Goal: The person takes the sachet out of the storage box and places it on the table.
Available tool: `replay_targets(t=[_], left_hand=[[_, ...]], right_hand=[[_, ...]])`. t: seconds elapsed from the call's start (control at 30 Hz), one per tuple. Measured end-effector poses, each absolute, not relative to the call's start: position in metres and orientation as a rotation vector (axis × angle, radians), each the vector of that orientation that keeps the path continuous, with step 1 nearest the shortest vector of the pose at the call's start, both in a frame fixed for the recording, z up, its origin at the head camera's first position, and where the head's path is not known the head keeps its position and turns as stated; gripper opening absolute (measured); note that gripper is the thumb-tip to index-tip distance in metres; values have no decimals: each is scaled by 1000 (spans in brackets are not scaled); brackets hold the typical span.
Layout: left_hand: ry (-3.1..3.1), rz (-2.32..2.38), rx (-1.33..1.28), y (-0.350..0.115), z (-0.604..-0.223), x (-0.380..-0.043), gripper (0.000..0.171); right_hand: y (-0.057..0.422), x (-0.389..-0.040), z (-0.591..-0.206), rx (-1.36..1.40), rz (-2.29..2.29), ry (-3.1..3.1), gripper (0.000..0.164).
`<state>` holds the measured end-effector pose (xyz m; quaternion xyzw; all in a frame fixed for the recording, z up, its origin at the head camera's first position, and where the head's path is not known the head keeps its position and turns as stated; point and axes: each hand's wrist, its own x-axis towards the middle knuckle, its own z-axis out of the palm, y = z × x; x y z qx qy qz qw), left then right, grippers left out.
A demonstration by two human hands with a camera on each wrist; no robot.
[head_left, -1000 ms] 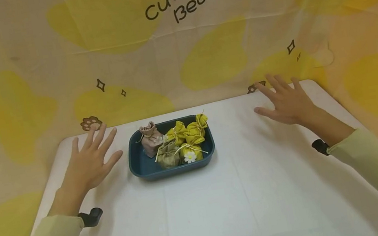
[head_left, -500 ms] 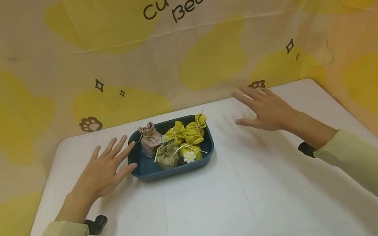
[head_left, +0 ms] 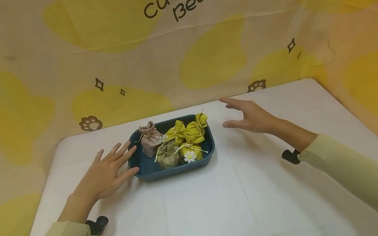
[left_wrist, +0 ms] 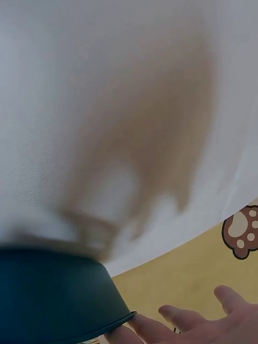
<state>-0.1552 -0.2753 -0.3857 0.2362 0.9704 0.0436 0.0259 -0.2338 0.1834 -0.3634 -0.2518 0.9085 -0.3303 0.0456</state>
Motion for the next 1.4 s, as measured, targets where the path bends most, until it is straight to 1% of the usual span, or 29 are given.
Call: replay_targets(t=[0.2,0.37,0.67,0.87,1.13,1.4], left_hand=[[3004,161,744,-275,-384,-155,71],[2998,186,743,-275,-385,-156,71],[2979,237,718,-274,-383,-153,70],[2978,238,710,-273,-382,-154,70],[2980,245,700,-273,-384,-155,70],[2966,266,673,-274,-385,-155,71]], right_hand=[[168,-236,-371,-818,-1276,2641,82],[154,-241,-379,-804,-1383,2560,81],[134,-246,-384,-888,-1329,2560,81],[125,-250,-385,-871,-1293,2577,79],[117,-250,-381,-874,-1251,2614,76],[106,-248,-377,-932,-1248,2592,73]])
